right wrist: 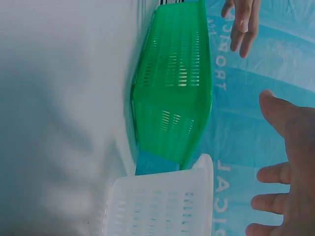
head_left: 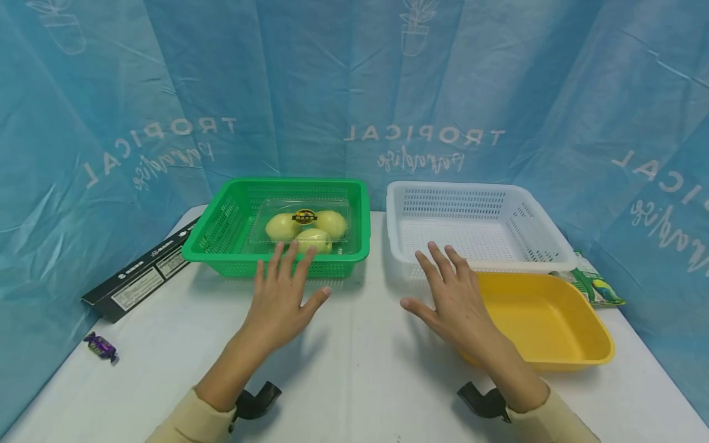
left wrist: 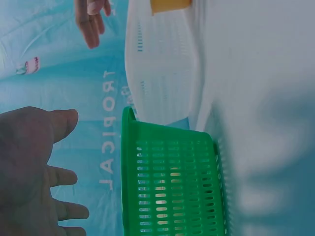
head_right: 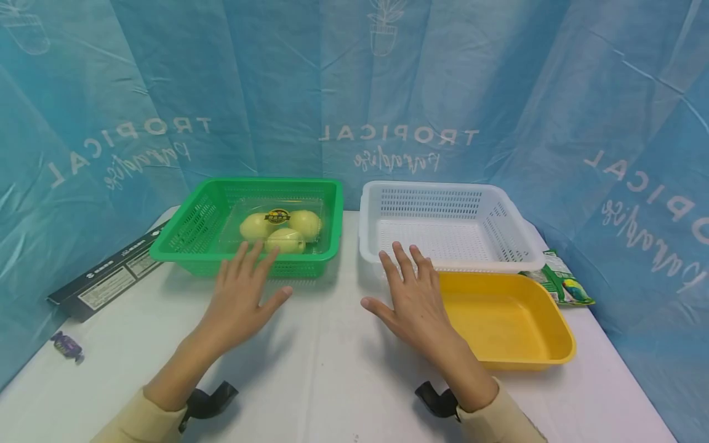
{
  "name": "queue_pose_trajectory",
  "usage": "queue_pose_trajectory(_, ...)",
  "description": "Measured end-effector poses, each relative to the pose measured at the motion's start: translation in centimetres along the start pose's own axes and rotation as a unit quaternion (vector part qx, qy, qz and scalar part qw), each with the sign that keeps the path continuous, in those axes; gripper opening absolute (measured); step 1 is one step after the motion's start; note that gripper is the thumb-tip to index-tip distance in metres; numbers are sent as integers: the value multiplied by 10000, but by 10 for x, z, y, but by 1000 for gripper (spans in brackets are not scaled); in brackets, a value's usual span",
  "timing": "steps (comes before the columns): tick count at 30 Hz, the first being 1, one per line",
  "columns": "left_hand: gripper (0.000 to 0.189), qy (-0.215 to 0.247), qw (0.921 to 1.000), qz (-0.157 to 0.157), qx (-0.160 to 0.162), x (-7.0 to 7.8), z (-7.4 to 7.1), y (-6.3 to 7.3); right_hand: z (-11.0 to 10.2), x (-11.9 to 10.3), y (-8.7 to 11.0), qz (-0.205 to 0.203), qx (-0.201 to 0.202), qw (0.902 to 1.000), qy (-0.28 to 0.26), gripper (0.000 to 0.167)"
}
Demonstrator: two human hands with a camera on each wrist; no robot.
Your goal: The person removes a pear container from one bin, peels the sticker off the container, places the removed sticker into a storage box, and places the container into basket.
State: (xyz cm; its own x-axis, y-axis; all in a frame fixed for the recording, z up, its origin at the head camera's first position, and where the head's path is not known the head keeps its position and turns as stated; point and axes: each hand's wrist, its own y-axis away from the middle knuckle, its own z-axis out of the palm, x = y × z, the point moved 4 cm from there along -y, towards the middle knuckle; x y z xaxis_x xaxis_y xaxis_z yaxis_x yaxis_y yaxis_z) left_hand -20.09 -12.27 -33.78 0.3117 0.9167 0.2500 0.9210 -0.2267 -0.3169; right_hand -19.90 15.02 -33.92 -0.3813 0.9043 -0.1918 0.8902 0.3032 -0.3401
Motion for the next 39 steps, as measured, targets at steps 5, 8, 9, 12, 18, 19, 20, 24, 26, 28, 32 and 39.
queue_pose_trajectory(5,74,86,9999,-19,54,-4,-2,-2,-3,-4,-3,-98,63,9999,-121,85)
queue_pose_trajectory(8,74,150,9998,-4,137,-6,-3,-4,-3,-6,-6,-161,117,9997,-170,84)
queue_pose_trajectory(9,73,177,9997,-3,169,-7,-3,-5,-3,-7,-7,-186,139,9996,-174,84)
queue_pose_trajectory(12,73,253,9994,-22,225,-10,-4,-5,-4,-8,-9,-256,205,9993,-201,83)
queue_pose_trajectory(18,70,285,9988,7,398,-14,-6,-7,-4,-12,-13,-348,300,9983,-349,82)
queue_pose_trajectory(19,70,290,9987,8,421,-14,-6,-7,-4,-12,-14,-348,298,9983,-370,81)
queue_pose_trajectory(20,69,310,9985,10,450,-15,-7,-7,-4,-13,-15,-351,296,9982,-382,81)
queue_pose_trajectory(24,67,407,9977,-4,536,-18,-8,-8,-3,-15,-19,-367,286,9979,-455,79)
queue_pose_trajectory(26,66,454,9973,-8,580,-20,-9,-9,-4,-16,-21,-384,285,9974,-534,79)
queue_pose_trajectory(28,65,514,9967,-10,633,-21,-10,-10,-4,-17,-23,-396,273,9969,-616,78)
queue_pose_trajectory(32,63,659,9953,-22,711,-23,-13,-10,-3,-19,-26,-380,185,9963,-743,77)
queue_pose_trajectory(39,57,981,9917,-90,827,-28,-14,-13,-3,-21,-33,-362,99,9949,-934,75)
